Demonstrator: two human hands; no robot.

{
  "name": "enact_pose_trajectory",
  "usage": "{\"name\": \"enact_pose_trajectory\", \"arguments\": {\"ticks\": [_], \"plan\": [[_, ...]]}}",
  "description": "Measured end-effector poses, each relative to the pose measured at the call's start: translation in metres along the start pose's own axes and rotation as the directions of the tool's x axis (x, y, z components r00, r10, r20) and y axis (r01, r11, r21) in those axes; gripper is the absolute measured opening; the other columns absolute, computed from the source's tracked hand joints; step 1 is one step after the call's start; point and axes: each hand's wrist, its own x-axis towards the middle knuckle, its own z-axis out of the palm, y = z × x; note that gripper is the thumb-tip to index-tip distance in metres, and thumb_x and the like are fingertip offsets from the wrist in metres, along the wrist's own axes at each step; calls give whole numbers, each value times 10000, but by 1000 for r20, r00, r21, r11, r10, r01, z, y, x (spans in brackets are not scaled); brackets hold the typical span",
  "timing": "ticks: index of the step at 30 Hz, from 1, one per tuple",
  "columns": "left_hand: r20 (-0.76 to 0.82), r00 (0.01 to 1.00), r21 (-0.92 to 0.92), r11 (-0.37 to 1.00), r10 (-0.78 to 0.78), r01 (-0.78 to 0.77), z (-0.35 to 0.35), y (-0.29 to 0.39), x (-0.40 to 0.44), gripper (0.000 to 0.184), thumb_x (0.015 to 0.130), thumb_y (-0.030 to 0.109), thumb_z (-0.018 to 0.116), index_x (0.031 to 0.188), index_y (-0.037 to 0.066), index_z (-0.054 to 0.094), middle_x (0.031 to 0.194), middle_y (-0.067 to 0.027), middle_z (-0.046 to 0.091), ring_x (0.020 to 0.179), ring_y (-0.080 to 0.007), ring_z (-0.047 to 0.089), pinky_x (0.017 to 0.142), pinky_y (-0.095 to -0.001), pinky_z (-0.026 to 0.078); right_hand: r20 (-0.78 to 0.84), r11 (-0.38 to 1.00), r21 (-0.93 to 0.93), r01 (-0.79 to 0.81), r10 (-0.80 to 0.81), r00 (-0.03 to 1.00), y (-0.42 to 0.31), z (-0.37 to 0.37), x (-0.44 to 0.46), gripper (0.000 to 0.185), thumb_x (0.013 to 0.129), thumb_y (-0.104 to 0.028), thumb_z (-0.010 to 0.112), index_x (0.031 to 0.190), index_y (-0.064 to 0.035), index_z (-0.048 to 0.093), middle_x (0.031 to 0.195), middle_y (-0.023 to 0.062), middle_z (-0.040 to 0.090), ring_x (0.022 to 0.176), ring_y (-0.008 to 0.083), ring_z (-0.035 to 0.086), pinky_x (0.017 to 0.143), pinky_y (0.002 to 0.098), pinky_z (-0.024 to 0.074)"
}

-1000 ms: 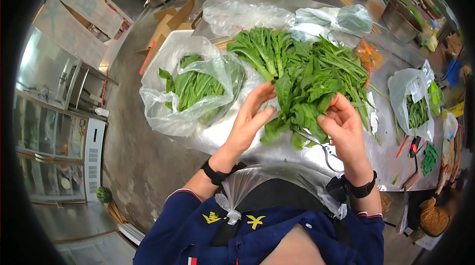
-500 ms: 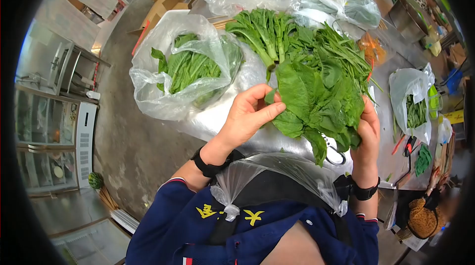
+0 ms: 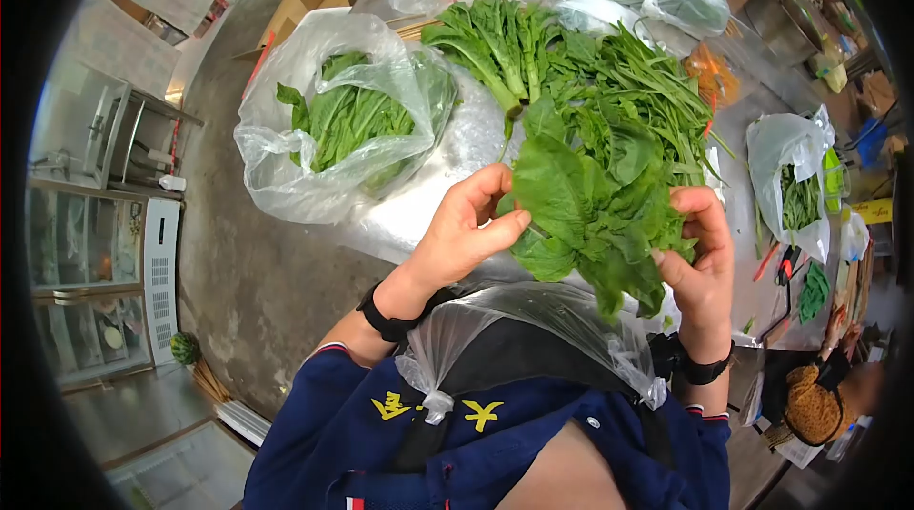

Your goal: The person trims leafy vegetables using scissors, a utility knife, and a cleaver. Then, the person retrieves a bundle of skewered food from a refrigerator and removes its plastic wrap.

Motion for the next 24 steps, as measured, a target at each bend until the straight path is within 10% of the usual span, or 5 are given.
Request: {"name": "enact_pose_trajectory", "arguments": {"ticks": [8,15,17,20,24], "plan": [[127,986,236,962,111,-139,7,30,-4,619,682,172,755,1204,22,459,1135,-76,516,1050,-167,499,928,-301,371,309,978,66,-199,169,936,-13,33,21,437,766,71,617,1132,-41,405,1072,45,532,998,112,534,850,265,441],[102,941,289,895,324,-340,-19,25,-13,190,650,57,572,838,28,583,1096,-131,541,954,-213,524,870,-335,395,326,909,320,-267,159,932,5,33,25,305,803,22,590,1070,-54,464,1049,34,551,963,109,555,826,256,443],[102,952,230,924,290,-306,-24,26,-18,184,628,96,525,787,22,581,1089,-169,539,966,-233,524,858,-345,409,530,997,78,-11,-32,847,6,23,25,196,790,-6,620,970,-32,544,1031,53,576,893,113,588,775,254,468],[69,967,48,967,246,-250,-29,17,-24,200,605,120,540,774,18,574,1100,-195,529,972,-242,524,857,-350,420,389,981,146,-126,60,919,-2,32,27,125,779,-27,642,893,-16,592,1006,74,600,831,111,607,736,254,487],[9,975,-94,971,222,-220,-33,12,-28,318,694,301,627,837,24,566,1204,-215,448,1035,-291,501,869,-391,430,264,942,-308,130,-46,963,0,36,32,492,646,-97,750,1080,-57,520,1226,121,483,954,154,548,695,266,473]]}}
